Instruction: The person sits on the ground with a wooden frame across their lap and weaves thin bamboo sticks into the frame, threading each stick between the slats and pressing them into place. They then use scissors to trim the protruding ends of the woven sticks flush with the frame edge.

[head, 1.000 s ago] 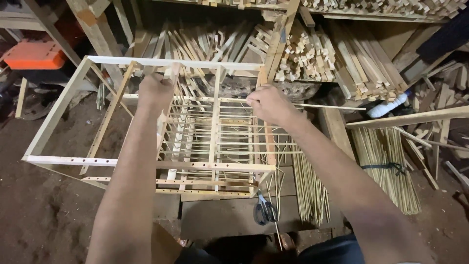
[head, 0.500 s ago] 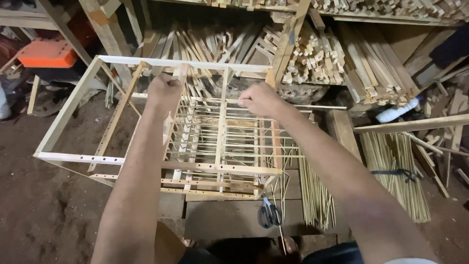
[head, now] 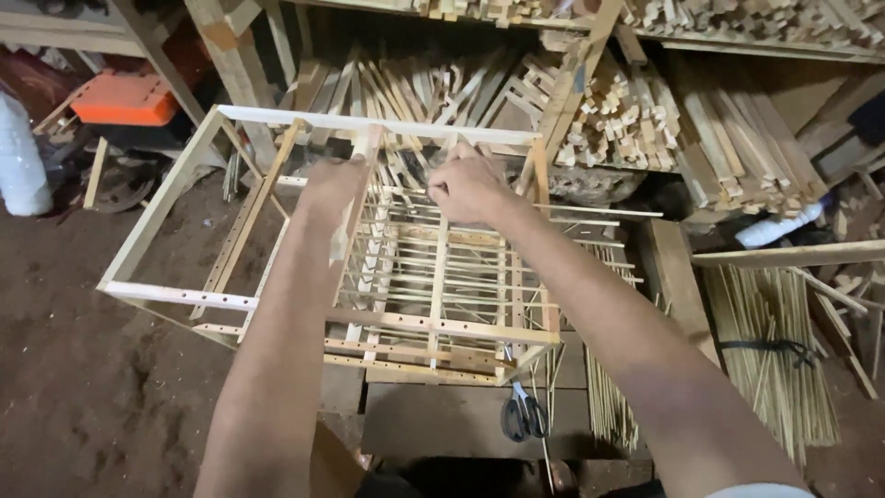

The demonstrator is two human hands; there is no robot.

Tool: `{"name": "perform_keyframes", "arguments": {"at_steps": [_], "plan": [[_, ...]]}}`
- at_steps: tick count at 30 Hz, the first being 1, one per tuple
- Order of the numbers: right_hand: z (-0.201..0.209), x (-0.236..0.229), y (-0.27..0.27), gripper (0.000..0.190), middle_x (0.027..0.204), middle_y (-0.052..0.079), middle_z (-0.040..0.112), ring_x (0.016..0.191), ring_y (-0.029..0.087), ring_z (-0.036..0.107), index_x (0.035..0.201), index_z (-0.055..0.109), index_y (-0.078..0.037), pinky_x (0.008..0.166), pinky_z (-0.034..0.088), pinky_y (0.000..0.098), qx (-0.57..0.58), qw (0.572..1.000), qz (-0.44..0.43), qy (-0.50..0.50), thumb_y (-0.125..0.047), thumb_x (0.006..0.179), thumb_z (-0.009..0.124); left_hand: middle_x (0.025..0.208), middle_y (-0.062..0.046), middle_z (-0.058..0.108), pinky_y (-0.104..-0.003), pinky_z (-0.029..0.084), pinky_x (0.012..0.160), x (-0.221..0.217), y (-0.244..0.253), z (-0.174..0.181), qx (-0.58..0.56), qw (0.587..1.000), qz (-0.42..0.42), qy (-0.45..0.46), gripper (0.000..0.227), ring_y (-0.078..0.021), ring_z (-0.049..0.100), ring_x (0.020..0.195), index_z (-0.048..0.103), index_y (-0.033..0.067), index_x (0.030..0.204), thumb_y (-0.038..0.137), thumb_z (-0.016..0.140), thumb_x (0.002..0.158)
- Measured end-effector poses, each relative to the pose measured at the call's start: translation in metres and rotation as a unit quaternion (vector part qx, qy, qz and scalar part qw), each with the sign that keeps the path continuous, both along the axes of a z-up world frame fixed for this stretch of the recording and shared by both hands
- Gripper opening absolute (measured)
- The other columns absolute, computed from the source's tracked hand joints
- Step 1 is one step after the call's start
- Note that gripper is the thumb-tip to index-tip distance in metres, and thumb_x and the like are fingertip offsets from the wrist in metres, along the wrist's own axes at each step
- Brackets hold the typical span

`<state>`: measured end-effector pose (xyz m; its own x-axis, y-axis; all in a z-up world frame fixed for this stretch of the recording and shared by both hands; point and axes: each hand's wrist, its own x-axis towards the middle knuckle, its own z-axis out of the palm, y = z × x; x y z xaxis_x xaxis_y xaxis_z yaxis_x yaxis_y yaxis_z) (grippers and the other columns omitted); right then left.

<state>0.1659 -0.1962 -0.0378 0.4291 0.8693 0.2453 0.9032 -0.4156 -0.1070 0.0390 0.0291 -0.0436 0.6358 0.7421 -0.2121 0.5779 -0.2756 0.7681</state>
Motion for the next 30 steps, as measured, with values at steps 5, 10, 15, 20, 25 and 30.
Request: {"name": "perform_keyframes", "arguments": {"at_steps": [5, 10, 15, 20, 25, 30], "plan": [[-0.027, 0.005, 0.037, 0.02, 0.085, 0.005, 0.075, 0.099, 0.023, 0.071, 0.083, 0.069, -0.02, 0.095, 0.045, 0.0452, -0.039, 0.999, -0.008, -0.036, -0.028, 0.083, 0.05, 0.125, -0.016, 0.071, -0.052, 0.049, 0.106, -0.018, -0.026, 0.031, -0.028, 0.999, 0.002, -0.026, 0.051, -0.038, 0.063, 0.126, 0.07, 0.0085, 0.125, 0.045, 0.052, 0.095], [-0.043, 0.013, 0.04, 0.021, 0.081, 0.007, 0.074, 0.093, 0.027, 0.073, 0.084, 0.07, -0.017, 0.094, 0.046, 0.0449, -0.049, 0.997, -0.004, -0.058, -0.027, 0.081, 0.051, 0.121, -0.016, 0.073, -0.05, 0.05, 0.104, -0.004, -0.005, 0.002, -0.014, 1.0, -0.01, -0.02, 0.05, -0.0378, 0.065, 0.123, 0.073, 0.0054, 0.121, 0.044, 0.052, 0.097], [-0.023, 0.001, 0.032, 0.022, 0.082, 0.007, 0.073, 0.093, 0.028, 0.073, 0.086, 0.07, -0.018, 0.094, 0.047, 0.0425, -0.03, 0.998, -0.005, -0.046, -0.025, 0.081, 0.05, 0.119, -0.012, 0.074, -0.049, 0.051, 0.104, -0.003, -0.013, 0.014, 0.002, 1.0, -0.003, -0.01, 0.046, -0.0342, 0.066, 0.122, 0.074, 0.0111, 0.117, 0.046, 0.053, 0.095], [-0.034, 0.002, 0.05, 0.018, 0.083, 0.011, 0.073, 0.092, 0.034, 0.074, 0.085, 0.069, -0.018, 0.084, 0.056, 0.0448, -0.029, 0.997, -0.006, 0.067, -0.017, 0.081, 0.052, 0.119, -0.018, 0.072, -0.053, 0.05, 0.104, -0.004, -0.014, 0.014, -0.002, 0.999, -0.013, -0.032, 0.047, -0.0395, 0.064, 0.123, 0.072, 0.0072, 0.125, 0.039, 0.05, 0.098], [-0.026, -0.006, 0.057, 0.014, 0.087, 0.011, 0.074, 0.092, 0.035, 0.074, 0.086, 0.067, -0.015, 0.082, 0.058, 0.0486, -0.036, 0.997, -0.009, 0.072, -0.018, 0.082, 0.054, 0.121, -0.016, 0.072, -0.051, 0.05, 0.105, -0.007, -0.015, 0.017, -0.008, 1.0, -0.018, -0.02, 0.049, -0.0366, 0.064, 0.124, 0.071, 0.0087, 0.125, 0.043, 0.049, 0.099], [-0.014, -0.022, 0.059, 0.021, 0.096, 0.017, 0.075, 0.096, 0.04, 0.074, 0.096, 0.069, -0.009, 0.085, 0.059, 0.0515, -0.056, 0.995, -0.008, 0.087, -0.008, 0.083, 0.053, 0.125, -0.018, 0.071, -0.053, 0.05, 0.105, -0.01, -0.022, 0.022, 0.016, 0.999, -0.037, -0.008, 0.051, -0.039, 0.063, 0.125, 0.069, 0.0067, 0.128, 0.043, 0.048, 0.099]]}}
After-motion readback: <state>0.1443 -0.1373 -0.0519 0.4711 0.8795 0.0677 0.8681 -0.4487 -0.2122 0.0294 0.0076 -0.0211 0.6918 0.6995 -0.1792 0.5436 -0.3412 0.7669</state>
